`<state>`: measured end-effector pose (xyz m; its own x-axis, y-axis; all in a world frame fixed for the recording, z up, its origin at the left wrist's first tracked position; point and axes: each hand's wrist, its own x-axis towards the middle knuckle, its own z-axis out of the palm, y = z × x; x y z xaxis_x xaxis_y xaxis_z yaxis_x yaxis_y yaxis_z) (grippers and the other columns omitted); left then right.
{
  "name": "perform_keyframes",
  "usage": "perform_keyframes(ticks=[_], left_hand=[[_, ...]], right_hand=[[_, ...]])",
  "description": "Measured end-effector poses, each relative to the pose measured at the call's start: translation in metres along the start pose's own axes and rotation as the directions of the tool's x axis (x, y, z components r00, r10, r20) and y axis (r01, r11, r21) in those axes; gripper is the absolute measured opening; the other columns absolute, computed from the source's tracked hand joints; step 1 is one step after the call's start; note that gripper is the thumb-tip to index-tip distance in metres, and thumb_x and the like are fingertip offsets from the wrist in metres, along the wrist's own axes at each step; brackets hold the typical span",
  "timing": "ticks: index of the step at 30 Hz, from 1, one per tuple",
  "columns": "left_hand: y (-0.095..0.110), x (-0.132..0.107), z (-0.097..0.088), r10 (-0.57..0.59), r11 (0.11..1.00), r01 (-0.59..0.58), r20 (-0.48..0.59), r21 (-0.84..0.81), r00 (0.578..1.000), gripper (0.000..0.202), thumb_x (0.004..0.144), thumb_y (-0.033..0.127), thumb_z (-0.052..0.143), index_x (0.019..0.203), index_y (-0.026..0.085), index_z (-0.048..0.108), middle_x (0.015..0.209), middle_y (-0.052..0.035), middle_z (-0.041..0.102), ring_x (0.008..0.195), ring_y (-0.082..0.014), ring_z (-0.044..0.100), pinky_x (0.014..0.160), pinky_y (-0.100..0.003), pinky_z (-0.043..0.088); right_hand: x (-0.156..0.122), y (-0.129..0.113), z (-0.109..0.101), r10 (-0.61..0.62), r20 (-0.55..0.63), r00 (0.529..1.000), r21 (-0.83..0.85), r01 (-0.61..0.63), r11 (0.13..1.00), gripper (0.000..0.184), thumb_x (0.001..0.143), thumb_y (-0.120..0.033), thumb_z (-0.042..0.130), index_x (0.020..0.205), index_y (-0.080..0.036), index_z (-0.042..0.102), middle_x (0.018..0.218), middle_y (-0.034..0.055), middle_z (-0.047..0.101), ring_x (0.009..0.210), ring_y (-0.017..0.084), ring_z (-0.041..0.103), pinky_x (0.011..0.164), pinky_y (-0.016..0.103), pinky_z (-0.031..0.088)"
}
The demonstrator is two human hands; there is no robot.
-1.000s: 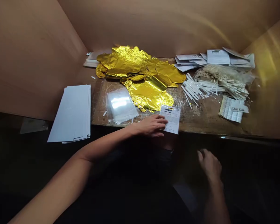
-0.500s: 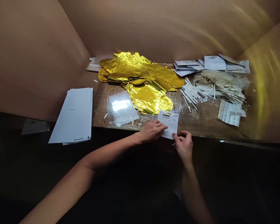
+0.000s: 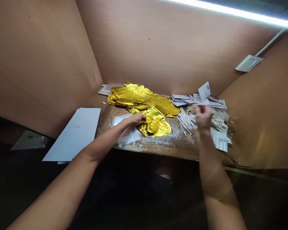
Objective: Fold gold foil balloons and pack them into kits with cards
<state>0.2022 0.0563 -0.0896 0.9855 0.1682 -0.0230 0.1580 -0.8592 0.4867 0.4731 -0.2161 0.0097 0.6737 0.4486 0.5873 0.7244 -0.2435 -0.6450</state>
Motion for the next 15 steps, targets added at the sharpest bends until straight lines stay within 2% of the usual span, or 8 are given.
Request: perform_keyframes(ticks=[1,3,5,7,9,11,13,15], left_hand=[[-0.001,0.002,0.0,0.006,1.0,-0.006,0.006,0.0,1.0,0.015,0.085,0.031,0.072,0.083,0.016,0.076,0.087,-0.0049,0.073,0.08,-0.0165,0.062,0.074,-0.024,0.042],[0.003,0.005,0.002,0.02,1.0,-0.02,0.028,0.008,0.999,0.019,0.088,0.031,0.068,0.08,0.016,0.076,0.078,-0.003,0.072,0.071,-0.014,0.059,0.068,-0.023,0.039],[0.009,0.006,0.0,0.03,0.999,-0.031,0.062,0.024,0.998,0.022,0.089,0.031,0.066,0.075,0.016,0.075,0.069,-0.002,0.069,0.063,-0.0129,0.054,0.063,-0.024,0.035],[0.017,0.009,-0.006,0.029,0.998,-0.033,0.077,0.046,0.997,0.025,0.09,0.03,0.065,0.07,0.016,0.073,0.065,-0.0027,0.067,0.06,-0.0133,0.049,0.062,-0.027,0.032],[0.024,0.013,-0.014,0.02,0.998,-0.024,0.079,0.056,0.997,0.026,0.091,0.029,0.064,0.07,0.016,0.073,0.065,-0.0038,0.067,0.06,-0.014,0.047,0.063,-0.029,0.032],[0.028,0.018,-0.024,0.007,0.999,-0.011,0.084,0.045,0.996,0.028,0.093,0.031,0.063,0.072,0.016,0.074,0.066,-0.0033,0.066,0.06,-0.0142,0.048,0.064,-0.03,0.032],[0.031,0.022,-0.034,0.001,1.0,-0.003,0.102,0.022,0.995,0.029,0.095,0.033,0.064,0.073,0.017,0.073,0.064,-0.0014,0.063,0.06,-0.0138,0.047,0.064,-0.029,0.033],[0.033,0.024,-0.045,0.004,1.0,-0.004,0.013,-0.004,1.0,0.03,0.097,0.034,0.063,0.073,0.016,0.07,0.064,-0.0007,0.061,0.062,-0.0141,0.049,0.066,-0.029,0.036]], right_hand=[[-0.021,-0.01,0.018,-0.069,0.15,0.986,0.023,0.066,0.998,0.035,0.104,-0.05,0.049,0.095,-0.019,0.064,0.08,0.0058,0.068,0.067,0.02,0.066,0.065,0.035,0.056],[-0.069,-0.03,0.056,-0.19,0.392,0.9,0.075,0.175,0.982,0.036,0.103,-0.049,0.053,0.087,-0.021,0.07,0.081,0.0063,0.072,0.072,0.021,0.068,0.071,0.034,0.056],[-0.107,-0.045,0.088,-0.258,0.491,0.832,0.108,0.236,0.966,0.029,0.097,-0.048,0.065,0.093,-0.021,0.076,0.094,0.0095,0.077,0.089,0.025,0.07,0.083,0.036,0.055],[-0.126,-0.055,0.108,-0.268,0.557,0.786,0.059,0.285,0.957,0.031,0.09,-0.046,0.073,0.108,-0.021,0.077,0.111,0.0145,0.077,0.106,0.031,0.068,0.094,0.041,0.05],[-0.127,-0.056,0.114,-0.234,0.62,0.749,-0.018,0.312,0.95,0.032,0.089,-0.039,0.073,0.112,-0.018,0.077,0.115,0.0183,0.076,0.11,0.034,0.066,0.098,0.043,0.046],[-0.118,-0.052,0.111,-0.202,0.665,0.719,-0.046,0.31,0.95,0.022,0.088,-0.029,0.066,0.104,-0.018,0.077,0.107,0.0175,0.078,0.104,0.032,0.067,0.096,0.04,0.045],[-0.106,-0.047,0.106,-0.195,0.677,0.71,-0.011,0.275,0.961,0.018,0.087,-0.024,0.062,0.095,-0.019,0.076,0.098,0.0143,0.078,0.095,0.029,0.068,0.09,0.036,0.045],[-0.095,-0.042,0.103,-0.176,0.665,0.725,0.014,0.224,0.975,0.019,0.089,-0.028,0.058,0.09,-0.02,0.075,0.09,0.0107,0.077,0.085,0.026,0.066,0.082,0.033,0.045]])
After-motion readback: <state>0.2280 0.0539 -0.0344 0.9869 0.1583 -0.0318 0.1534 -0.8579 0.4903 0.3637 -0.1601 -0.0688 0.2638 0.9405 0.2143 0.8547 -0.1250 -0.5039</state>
